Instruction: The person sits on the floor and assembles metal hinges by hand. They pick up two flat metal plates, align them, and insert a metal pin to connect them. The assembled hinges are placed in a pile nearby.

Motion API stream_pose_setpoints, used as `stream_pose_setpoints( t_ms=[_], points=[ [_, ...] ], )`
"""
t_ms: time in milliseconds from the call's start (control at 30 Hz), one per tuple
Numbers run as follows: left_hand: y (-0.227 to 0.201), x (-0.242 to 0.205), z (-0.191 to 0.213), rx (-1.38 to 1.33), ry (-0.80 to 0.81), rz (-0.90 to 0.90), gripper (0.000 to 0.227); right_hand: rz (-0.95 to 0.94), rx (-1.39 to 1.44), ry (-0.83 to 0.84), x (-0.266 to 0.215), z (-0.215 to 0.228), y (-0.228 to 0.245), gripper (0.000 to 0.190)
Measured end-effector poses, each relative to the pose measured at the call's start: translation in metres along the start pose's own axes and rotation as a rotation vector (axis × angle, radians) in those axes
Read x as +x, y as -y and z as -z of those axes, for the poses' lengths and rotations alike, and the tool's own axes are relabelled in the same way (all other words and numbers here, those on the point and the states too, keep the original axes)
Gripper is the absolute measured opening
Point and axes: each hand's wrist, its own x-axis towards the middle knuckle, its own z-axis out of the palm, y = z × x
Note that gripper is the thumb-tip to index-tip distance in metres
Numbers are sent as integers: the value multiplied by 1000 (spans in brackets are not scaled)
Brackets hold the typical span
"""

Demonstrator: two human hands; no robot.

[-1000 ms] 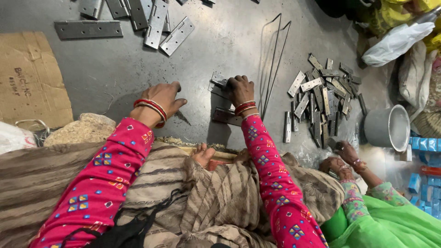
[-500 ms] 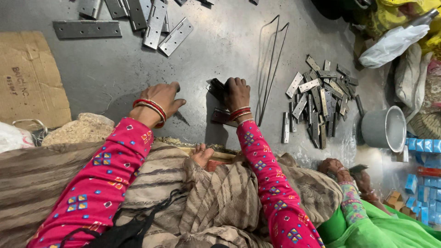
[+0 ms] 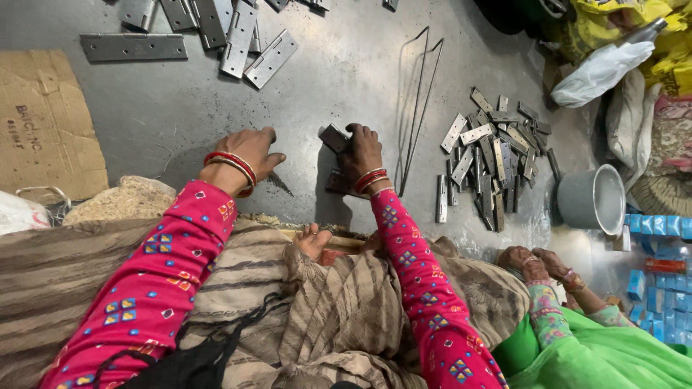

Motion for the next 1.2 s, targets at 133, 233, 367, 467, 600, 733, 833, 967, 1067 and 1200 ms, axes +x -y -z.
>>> stream_pose_setpoints(
  t_ms=[133, 233, 367, 467, 600, 733, 833, 967, 1067, 1200],
  points=[
    [-2, -1, 7, 18, 51, 34, 47, 61, -137, 12, 7, 24, -6, 21],
    [0, -3, 4, 18, -1, -8, 47, 11, -77, 66, -14, 47, -7, 14],
    [-6, 3, 1, 33, 46, 15, 47, 53, -43, 218, -54, 55, -15, 16],
    [-6, 1, 2, 46, 55, 21, 48, 80, -148, 232, -73, 36, -15, 34],
    [-8, -2, -1, 65, 68, 24, 48, -47, -98, 267, -82, 26, -22, 51],
    [-6, 0, 0, 51, 34, 9, 48, 39, -132, 367, -76, 37, -20, 50],
    [-4, 1, -5, 53, 51, 9, 47, 67, -149, 372, -89, 40, -3, 48],
    [-9, -3, -2, 54, 29, -30, 46, 7, -157, 318, -91, 47, 19, 38],
    [-9, -6, 8, 51, 32, -8, 46, -13, -27, 43, -78, 62, 32, 38],
    [-8, -8, 2, 42, 7, -26, 45, -16, 316, -448, -73, 76, 32, 42]
  ],
)
